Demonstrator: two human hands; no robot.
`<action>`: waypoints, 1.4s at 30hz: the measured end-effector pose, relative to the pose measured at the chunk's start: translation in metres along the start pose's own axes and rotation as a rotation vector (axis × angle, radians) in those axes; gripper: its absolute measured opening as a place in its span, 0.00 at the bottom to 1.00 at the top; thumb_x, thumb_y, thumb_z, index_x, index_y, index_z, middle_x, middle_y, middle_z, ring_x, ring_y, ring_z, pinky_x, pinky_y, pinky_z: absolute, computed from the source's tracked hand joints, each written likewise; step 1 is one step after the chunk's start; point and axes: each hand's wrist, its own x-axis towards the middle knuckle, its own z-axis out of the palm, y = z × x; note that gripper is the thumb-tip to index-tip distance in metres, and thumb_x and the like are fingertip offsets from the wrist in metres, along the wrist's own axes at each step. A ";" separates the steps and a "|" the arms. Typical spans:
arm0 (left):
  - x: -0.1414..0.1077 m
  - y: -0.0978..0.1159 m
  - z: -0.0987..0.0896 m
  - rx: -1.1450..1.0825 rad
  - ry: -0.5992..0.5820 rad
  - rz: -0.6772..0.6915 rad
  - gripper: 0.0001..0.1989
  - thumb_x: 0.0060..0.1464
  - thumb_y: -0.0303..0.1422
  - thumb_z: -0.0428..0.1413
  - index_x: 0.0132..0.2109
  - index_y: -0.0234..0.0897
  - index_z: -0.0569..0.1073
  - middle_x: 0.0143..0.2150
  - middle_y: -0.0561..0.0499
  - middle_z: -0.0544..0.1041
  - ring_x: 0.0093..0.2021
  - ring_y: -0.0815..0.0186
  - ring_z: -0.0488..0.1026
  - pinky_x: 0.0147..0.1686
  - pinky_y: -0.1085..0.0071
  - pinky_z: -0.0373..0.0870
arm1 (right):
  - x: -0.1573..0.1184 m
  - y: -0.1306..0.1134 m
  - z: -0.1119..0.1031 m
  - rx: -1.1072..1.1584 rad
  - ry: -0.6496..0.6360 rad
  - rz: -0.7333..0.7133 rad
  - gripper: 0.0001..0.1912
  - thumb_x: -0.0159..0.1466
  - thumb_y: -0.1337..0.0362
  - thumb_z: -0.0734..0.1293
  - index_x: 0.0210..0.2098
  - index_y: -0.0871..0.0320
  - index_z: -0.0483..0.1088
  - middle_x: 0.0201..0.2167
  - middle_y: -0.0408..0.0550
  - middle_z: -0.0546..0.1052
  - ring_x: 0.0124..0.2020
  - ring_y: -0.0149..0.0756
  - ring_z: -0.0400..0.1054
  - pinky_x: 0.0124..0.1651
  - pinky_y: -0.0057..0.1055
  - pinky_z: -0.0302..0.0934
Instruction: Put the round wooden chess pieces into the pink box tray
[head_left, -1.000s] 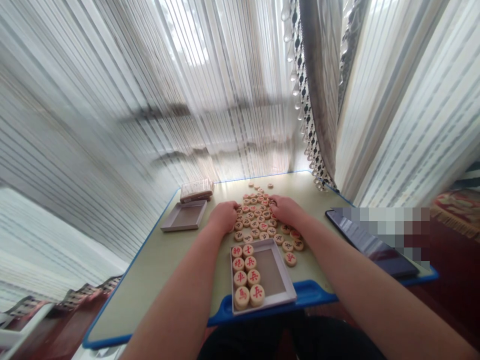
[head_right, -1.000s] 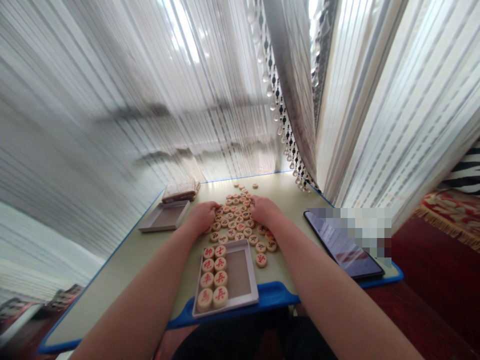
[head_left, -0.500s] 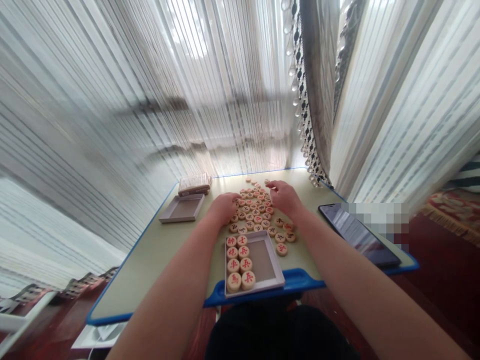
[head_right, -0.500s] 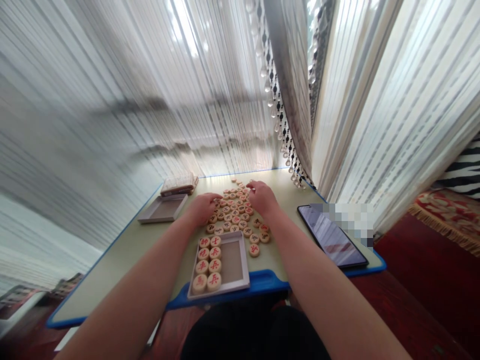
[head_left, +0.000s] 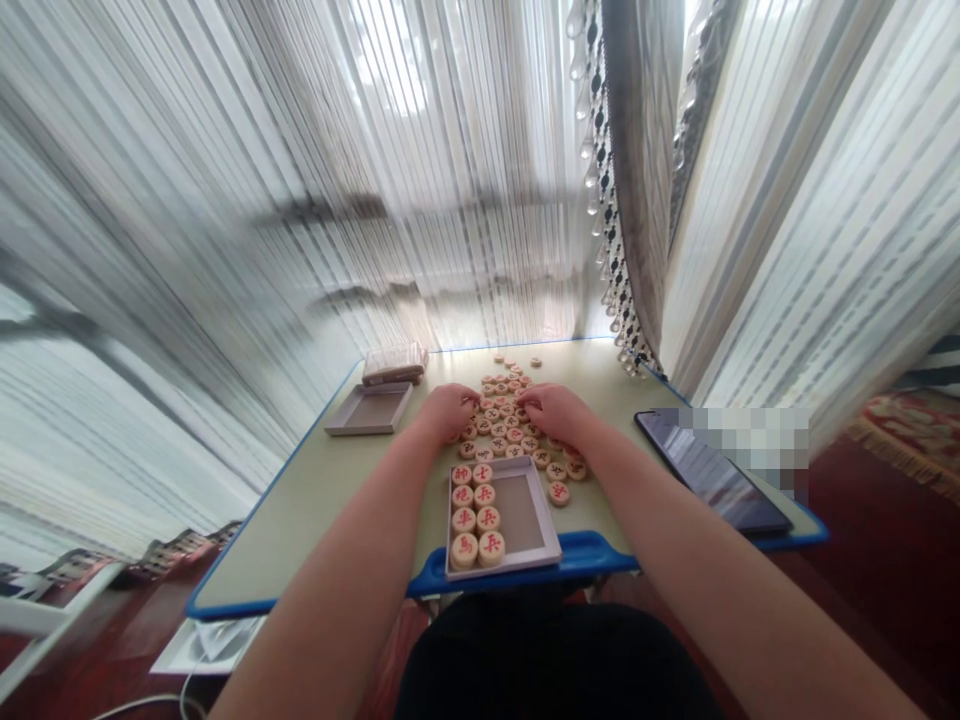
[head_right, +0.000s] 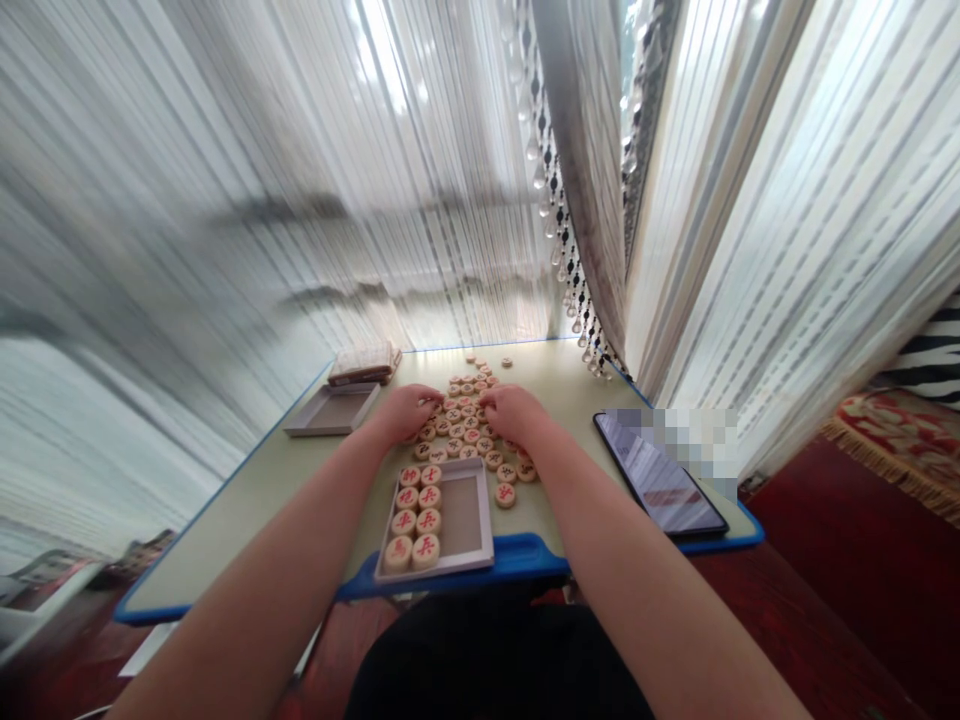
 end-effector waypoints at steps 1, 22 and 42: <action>0.000 0.000 0.001 -0.003 -0.010 0.023 0.17 0.54 0.31 0.46 0.44 0.40 0.77 0.47 0.51 0.77 0.49 0.64 0.71 0.52 0.73 0.64 | 0.001 0.001 0.001 0.001 -0.003 -0.009 0.16 0.59 0.69 0.59 0.40 0.56 0.76 0.43 0.46 0.77 0.46 0.35 0.69 0.53 0.28 0.59; 0.005 0.000 0.007 0.106 0.009 -0.109 0.17 0.53 0.29 0.45 0.45 0.40 0.75 0.44 0.46 0.78 0.45 0.62 0.73 0.47 0.70 0.67 | 0.009 -0.011 0.010 -0.075 0.028 0.039 0.18 0.63 0.61 0.58 0.49 0.55 0.70 0.52 0.49 0.71 0.54 0.42 0.62 0.58 0.41 0.51; -0.004 0.018 -0.004 -0.944 -0.023 0.078 0.15 0.46 0.31 0.60 0.43 0.31 0.73 0.41 0.45 0.78 0.40 0.66 0.74 0.44 0.66 0.70 | -0.006 -0.018 -0.009 0.266 0.294 -0.130 0.20 0.60 0.68 0.61 0.52 0.56 0.67 0.41 0.48 0.75 0.34 0.30 0.68 0.41 0.28 0.62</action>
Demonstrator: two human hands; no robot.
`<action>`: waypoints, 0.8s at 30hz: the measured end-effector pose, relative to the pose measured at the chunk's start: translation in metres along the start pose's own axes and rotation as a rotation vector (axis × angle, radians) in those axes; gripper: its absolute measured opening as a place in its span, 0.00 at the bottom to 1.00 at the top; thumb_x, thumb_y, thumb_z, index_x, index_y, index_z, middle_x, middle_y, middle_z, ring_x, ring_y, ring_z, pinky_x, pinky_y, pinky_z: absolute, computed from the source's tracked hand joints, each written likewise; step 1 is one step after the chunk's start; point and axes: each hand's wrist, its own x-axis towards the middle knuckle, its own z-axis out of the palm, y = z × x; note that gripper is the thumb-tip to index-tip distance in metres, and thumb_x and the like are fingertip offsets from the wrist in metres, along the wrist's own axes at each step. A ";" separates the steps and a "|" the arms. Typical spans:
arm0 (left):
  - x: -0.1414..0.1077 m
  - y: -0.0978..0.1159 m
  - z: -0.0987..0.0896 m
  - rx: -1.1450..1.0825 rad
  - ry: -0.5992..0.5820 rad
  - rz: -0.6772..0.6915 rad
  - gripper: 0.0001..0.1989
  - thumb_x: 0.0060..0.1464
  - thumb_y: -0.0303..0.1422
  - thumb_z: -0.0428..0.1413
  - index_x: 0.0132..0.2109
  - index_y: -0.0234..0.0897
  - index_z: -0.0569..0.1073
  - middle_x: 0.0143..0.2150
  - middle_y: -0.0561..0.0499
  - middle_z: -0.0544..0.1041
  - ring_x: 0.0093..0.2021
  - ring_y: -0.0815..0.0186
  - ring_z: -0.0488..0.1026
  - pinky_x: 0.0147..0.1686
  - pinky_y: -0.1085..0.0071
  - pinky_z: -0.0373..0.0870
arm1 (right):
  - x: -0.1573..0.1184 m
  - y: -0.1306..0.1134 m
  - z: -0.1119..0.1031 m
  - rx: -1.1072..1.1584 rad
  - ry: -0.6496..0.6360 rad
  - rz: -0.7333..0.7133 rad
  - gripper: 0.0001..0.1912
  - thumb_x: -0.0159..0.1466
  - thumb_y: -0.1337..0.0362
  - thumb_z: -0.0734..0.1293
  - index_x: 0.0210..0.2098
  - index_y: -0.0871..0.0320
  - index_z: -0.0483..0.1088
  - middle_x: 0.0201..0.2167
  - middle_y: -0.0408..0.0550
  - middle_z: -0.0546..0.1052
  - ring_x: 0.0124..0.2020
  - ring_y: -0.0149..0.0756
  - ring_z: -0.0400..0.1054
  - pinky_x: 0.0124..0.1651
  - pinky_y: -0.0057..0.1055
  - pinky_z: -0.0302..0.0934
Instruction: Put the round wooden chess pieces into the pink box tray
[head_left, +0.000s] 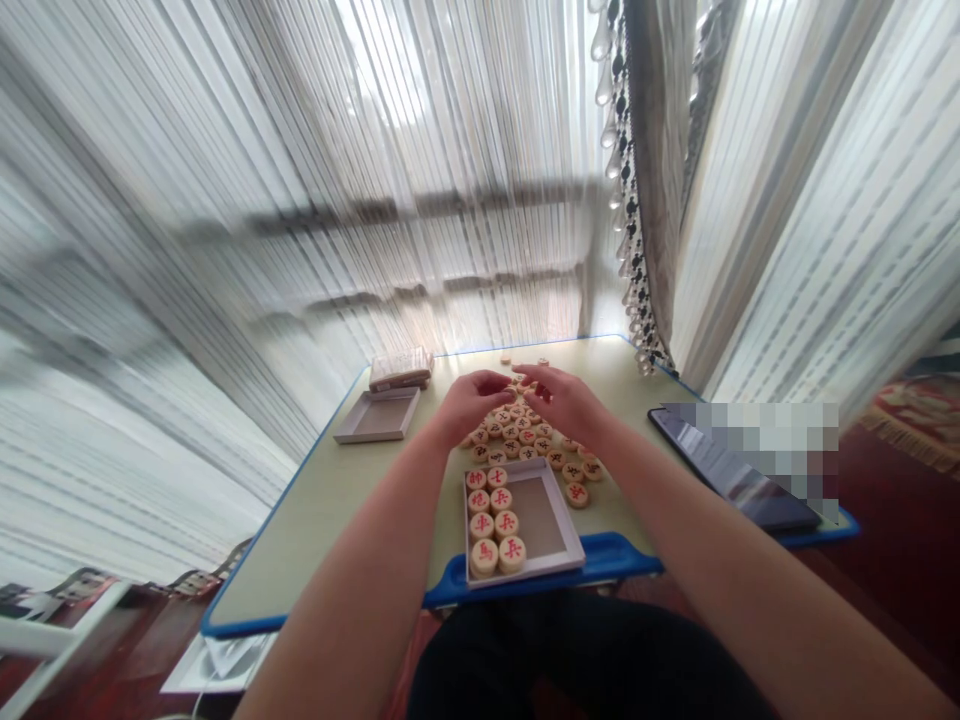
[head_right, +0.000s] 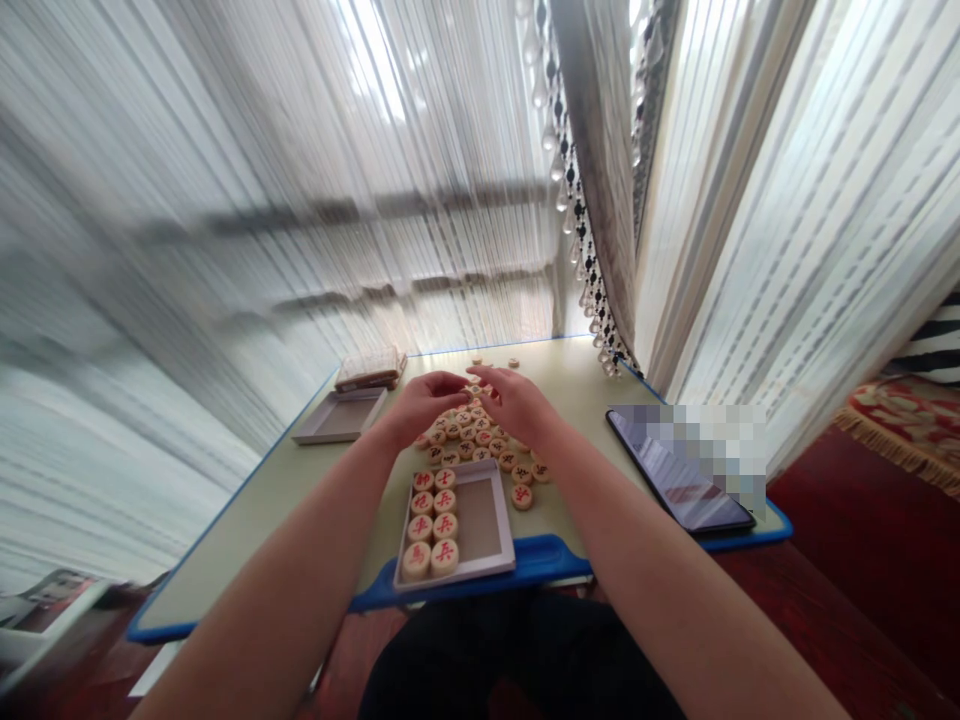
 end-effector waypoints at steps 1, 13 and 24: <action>-0.001 0.003 0.002 -0.089 -0.048 0.000 0.16 0.45 0.31 0.61 0.43 0.31 0.74 0.41 0.45 0.78 0.40 0.66 0.74 0.44 0.65 0.70 | -0.001 -0.002 0.000 0.028 0.003 -0.022 0.18 0.59 0.67 0.62 0.49 0.56 0.69 0.39 0.47 0.75 0.31 0.29 0.67 0.40 0.27 0.63; -0.001 0.000 0.004 -0.388 -0.130 -0.040 0.15 0.40 0.31 0.64 0.38 0.31 0.74 0.35 0.48 0.76 0.35 0.68 0.72 0.41 0.65 0.67 | -0.001 -0.002 0.000 0.078 -0.094 -0.012 0.09 0.56 0.66 0.67 0.37 0.60 0.71 0.28 0.46 0.73 0.27 0.29 0.64 0.32 0.27 0.60; -0.006 0.009 0.002 -0.436 -0.149 -0.057 0.14 0.37 0.30 0.65 0.32 0.31 0.69 0.29 0.53 0.73 0.30 0.73 0.71 0.34 0.72 0.65 | -0.005 -0.010 -0.005 -0.029 -0.048 -0.111 0.09 0.55 0.64 0.67 0.36 0.60 0.70 0.31 0.47 0.73 0.31 0.31 0.65 0.36 0.28 0.58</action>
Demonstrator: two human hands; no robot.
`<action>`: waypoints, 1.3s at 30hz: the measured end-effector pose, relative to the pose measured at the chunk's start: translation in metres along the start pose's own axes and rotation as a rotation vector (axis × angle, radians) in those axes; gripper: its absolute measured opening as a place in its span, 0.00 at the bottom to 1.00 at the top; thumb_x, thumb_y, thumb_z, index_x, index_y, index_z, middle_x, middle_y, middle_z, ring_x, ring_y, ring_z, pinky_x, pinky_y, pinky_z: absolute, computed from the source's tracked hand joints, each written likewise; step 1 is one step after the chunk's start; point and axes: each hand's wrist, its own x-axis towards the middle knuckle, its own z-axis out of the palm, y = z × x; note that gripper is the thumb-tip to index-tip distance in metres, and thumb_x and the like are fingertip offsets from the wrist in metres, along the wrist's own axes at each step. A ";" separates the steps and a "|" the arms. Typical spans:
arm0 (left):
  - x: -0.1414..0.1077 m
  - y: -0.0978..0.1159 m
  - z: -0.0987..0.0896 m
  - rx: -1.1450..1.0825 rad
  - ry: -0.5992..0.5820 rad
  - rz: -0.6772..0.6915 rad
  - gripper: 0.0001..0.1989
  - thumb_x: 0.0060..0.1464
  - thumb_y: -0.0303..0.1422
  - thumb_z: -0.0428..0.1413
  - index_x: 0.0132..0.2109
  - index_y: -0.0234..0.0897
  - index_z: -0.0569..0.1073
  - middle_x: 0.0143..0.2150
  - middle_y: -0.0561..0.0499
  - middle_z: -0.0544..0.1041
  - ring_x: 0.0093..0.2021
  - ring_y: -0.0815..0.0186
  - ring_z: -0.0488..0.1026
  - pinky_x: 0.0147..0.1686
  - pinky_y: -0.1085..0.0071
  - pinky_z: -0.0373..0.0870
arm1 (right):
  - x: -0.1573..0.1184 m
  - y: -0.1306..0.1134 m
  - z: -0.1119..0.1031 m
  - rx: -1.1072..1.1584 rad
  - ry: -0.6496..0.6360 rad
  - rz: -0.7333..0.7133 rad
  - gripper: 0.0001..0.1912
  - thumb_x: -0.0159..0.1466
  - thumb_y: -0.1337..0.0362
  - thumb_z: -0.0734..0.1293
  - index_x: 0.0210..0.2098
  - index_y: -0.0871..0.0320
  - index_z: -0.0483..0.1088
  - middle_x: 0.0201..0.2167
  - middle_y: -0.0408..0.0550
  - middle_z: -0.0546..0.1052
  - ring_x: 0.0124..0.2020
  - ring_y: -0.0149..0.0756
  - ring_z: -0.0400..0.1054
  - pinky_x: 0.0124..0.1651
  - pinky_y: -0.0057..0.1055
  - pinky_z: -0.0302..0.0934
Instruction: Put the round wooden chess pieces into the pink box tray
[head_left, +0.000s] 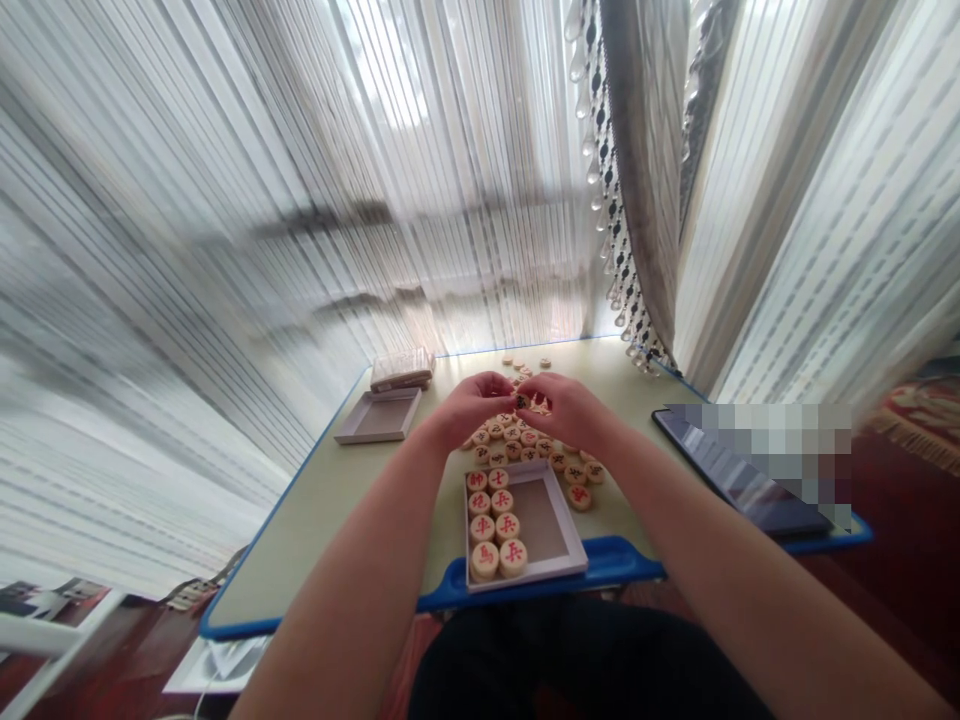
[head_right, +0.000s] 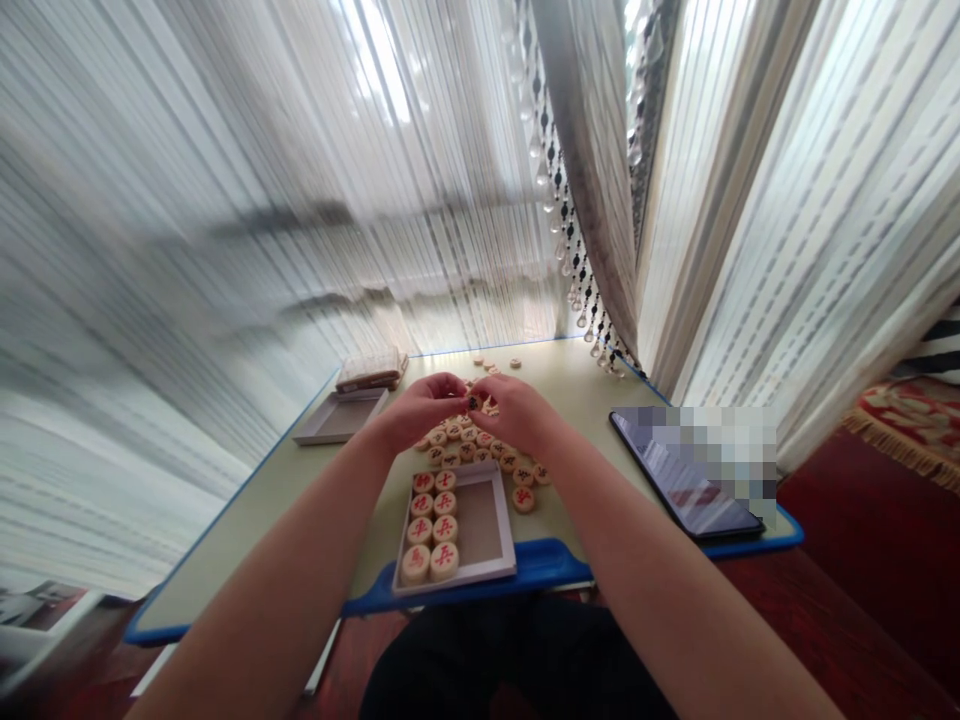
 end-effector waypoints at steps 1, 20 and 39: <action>0.000 0.001 0.000 -0.001 -0.008 -0.006 0.14 0.37 0.30 0.65 0.32 0.31 0.69 0.29 0.53 0.73 0.31 0.72 0.71 0.34 0.72 0.65 | -0.001 -0.001 0.000 -0.022 0.007 0.001 0.09 0.55 0.64 0.66 0.36 0.59 0.71 0.31 0.47 0.73 0.32 0.31 0.65 0.37 0.28 0.58; -0.006 0.017 -0.001 0.848 0.439 0.257 0.14 0.48 0.41 0.54 0.23 0.34 0.68 0.19 0.55 0.66 0.22 0.72 0.60 0.23 0.74 0.56 | -0.051 -0.036 -0.004 0.072 0.070 0.053 0.07 0.54 0.62 0.68 0.32 0.57 0.73 0.28 0.45 0.73 0.30 0.31 0.64 0.34 0.28 0.59; -0.081 -0.023 0.008 1.030 0.615 0.174 0.25 0.57 0.46 0.41 0.22 0.36 0.70 0.21 0.50 0.73 0.26 0.67 0.68 0.27 0.71 0.57 | -0.064 -0.035 -0.012 -0.115 -0.144 0.061 0.08 0.52 0.60 0.67 0.28 0.57 0.75 0.29 0.46 0.73 0.32 0.33 0.66 0.37 0.28 0.58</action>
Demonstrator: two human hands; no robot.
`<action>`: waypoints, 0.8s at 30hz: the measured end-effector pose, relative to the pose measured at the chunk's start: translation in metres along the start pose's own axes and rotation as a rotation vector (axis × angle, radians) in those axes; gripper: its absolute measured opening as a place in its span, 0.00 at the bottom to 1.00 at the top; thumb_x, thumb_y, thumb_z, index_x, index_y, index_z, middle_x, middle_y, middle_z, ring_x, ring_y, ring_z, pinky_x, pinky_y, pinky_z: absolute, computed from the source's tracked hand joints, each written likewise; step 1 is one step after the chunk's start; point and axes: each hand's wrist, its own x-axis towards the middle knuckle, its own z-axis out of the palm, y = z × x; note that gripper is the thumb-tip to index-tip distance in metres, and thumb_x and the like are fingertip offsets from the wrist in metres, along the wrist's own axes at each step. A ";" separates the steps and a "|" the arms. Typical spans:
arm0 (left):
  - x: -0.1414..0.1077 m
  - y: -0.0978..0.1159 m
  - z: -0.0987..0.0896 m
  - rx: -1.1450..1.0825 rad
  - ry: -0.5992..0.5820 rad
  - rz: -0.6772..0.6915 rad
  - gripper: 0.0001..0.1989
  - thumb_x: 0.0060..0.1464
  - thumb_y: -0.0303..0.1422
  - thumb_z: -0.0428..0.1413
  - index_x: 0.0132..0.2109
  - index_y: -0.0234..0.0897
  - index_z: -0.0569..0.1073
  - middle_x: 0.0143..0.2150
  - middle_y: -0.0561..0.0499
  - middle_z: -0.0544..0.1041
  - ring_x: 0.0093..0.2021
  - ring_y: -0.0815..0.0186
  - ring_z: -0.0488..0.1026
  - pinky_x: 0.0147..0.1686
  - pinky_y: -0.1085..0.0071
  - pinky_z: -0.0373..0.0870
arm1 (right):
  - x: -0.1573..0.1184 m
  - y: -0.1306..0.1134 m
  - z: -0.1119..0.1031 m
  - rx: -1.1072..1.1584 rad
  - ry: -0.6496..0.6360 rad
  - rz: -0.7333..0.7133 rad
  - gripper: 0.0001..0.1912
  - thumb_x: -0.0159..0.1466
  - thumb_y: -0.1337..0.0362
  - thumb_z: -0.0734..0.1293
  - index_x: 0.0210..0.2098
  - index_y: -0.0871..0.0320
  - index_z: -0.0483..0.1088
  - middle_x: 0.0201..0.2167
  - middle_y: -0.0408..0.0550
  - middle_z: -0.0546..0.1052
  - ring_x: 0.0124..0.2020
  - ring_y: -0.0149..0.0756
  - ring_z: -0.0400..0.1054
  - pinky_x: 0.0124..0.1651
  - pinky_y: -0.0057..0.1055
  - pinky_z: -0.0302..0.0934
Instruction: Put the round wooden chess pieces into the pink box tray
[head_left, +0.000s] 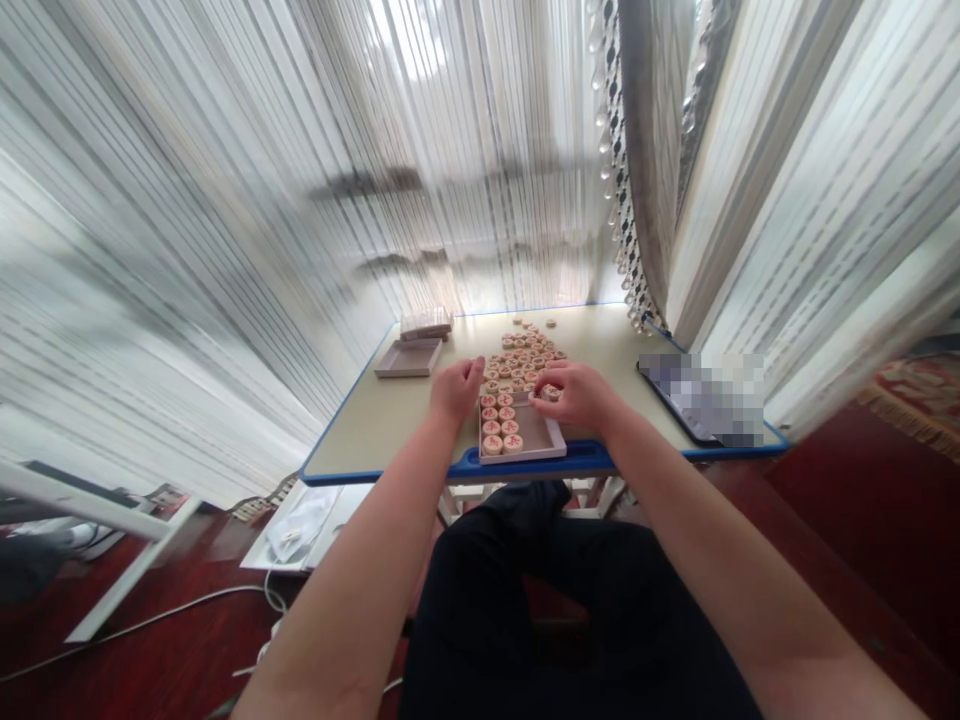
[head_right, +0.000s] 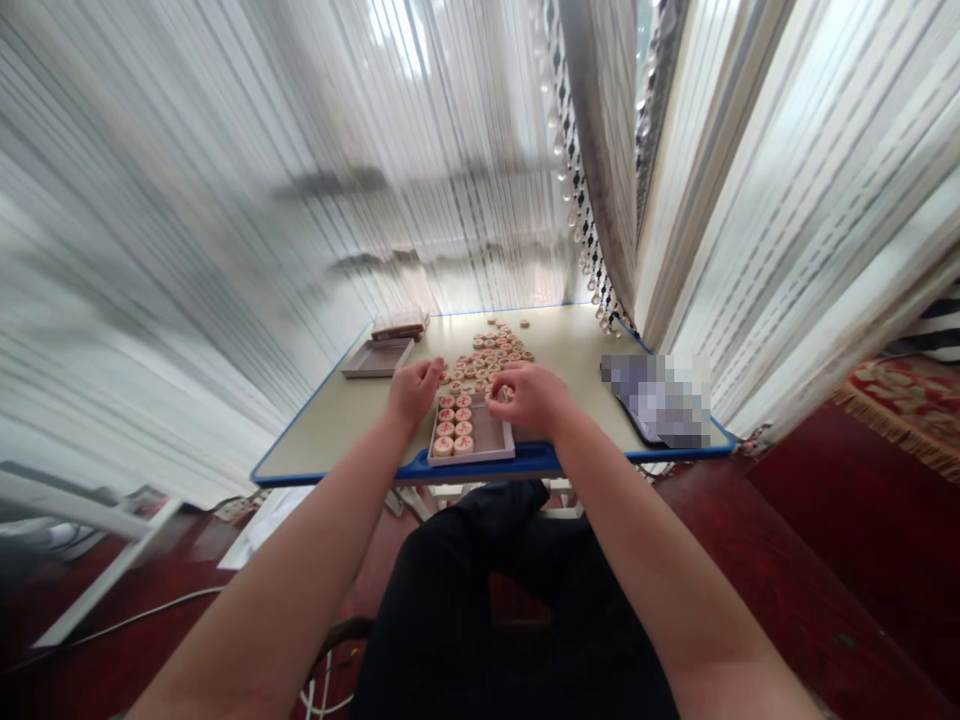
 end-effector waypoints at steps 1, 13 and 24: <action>0.001 0.000 0.002 0.010 -0.018 0.016 0.26 0.57 0.47 0.41 0.22 0.36 0.71 0.22 0.49 0.73 0.26 0.66 0.68 0.27 0.71 0.56 | 0.000 0.000 -0.001 -0.025 -0.005 -0.002 0.08 0.52 0.59 0.67 0.29 0.57 0.75 0.30 0.46 0.73 0.33 0.34 0.66 0.38 0.28 0.57; 0.004 -0.004 0.005 -0.081 -0.095 -0.032 0.32 0.58 0.51 0.36 0.23 0.35 0.72 0.19 0.51 0.71 0.26 0.68 0.69 0.30 0.72 0.60 | 0.000 -0.008 -0.002 -0.110 -0.110 0.047 0.10 0.52 0.57 0.67 0.31 0.54 0.76 0.31 0.45 0.76 0.32 0.34 0.66 0.32 0.27 0.54; 0.002 -0.001 0.003 -0.056 -0.131 -0.034 0.30 0.59 0.49 0.38 0.22 0.36 0.71 0.21 0.51 0.72 0.27 0.67 0.69 0.30 0.72 0.60 | 0.001 -0.007 0.000 0.031 -0.108 -0.001 0.09 0.52 0.62 0.66 0.32 0.54 0.76 0.32 0.45 0.75 0.36 0.35 0.66 0.36 0.27 0.57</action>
